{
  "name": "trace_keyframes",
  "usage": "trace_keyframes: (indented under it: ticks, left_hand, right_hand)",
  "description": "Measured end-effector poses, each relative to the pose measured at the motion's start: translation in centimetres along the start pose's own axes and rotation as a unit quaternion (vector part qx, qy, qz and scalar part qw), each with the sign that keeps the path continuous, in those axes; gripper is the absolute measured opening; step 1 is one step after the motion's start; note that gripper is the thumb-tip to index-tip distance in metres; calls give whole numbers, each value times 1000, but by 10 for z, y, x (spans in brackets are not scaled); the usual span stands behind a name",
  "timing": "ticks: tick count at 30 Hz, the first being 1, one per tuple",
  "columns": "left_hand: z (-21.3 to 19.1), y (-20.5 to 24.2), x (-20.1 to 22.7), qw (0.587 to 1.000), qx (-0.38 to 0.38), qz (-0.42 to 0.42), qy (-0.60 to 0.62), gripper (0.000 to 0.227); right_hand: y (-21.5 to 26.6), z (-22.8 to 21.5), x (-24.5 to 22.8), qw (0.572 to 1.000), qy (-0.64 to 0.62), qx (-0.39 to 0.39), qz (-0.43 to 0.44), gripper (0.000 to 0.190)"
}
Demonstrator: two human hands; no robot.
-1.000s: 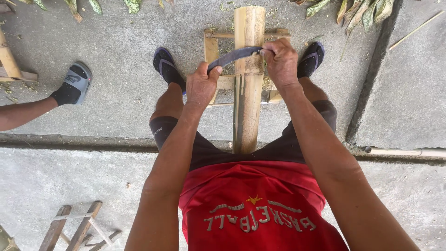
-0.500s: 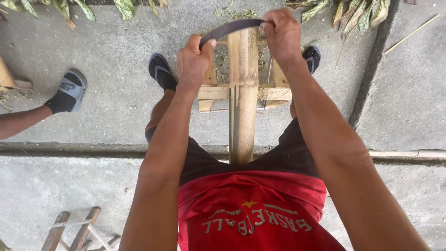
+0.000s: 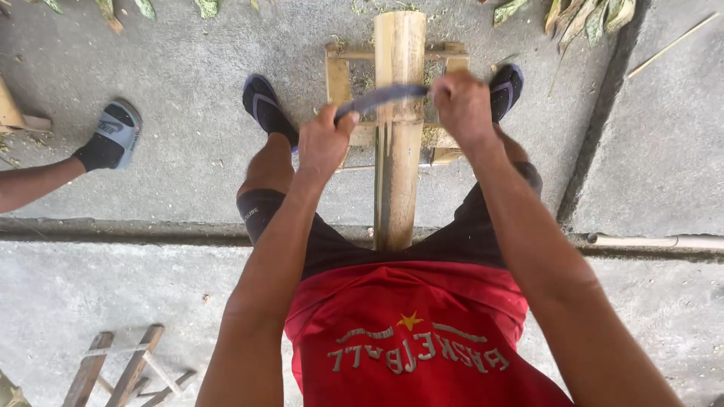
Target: Shave a bamboo pole using a curved blade tool to smooth the surface.
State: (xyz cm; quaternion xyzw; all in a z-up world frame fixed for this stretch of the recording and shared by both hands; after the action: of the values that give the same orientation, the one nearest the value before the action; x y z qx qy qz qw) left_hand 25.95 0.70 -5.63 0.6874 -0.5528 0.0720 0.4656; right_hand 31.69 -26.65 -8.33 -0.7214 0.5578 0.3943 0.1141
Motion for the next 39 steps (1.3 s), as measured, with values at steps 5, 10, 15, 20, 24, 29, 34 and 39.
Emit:
trace_keyframes:
  ticks: [5,10,15,20,24,29,34,39]
  left_hand:
    - [-7,18,10,996,33,59,53,34]
    - [-14,-40,31,995,21,100,4,33]
    - [-22,-101,71,994,17,98,-40,32]
    - [-7,-118,62,986,56,148,-53,28]
    - [-7,-94,64,982,62,162,-71,26]
    - [24,-47,36,995,-45,82,-34,28]
    - [30,-6,26,992,-20,112,-52,34]
    - [20,-29,37,991,-50,120,-20,34]
  right_hand:
    - [17,-15,-34,999,35,2,-5,6]
    - [-36,-24,-35,983,71,-131,107,12]
    - [-96,-31,1,982,25,-139,121,26]
    - [-87,-38,-3,994,99,-50,10,30]
    - [-73,-26,-16,990,130,-50,26,38]
    - [-16,12,-7,976,100,-138,135,44]
    - [27,17,-31,985,146,-72,60,43]
    - [12,3,-32,994,110,-21,16,42]
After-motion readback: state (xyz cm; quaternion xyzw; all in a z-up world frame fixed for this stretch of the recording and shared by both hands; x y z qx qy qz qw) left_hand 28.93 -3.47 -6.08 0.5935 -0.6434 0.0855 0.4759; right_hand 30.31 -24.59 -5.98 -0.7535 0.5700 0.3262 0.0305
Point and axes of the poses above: each hand's wrist, its own y-axis away from the middle knuckle, its own z-axis out of the palm, x = y × z, the point moved 10 cm from there along -y, towards the middle knuckle, and after that the axes turned 13 degrees about -x, right-handed, at the moved point
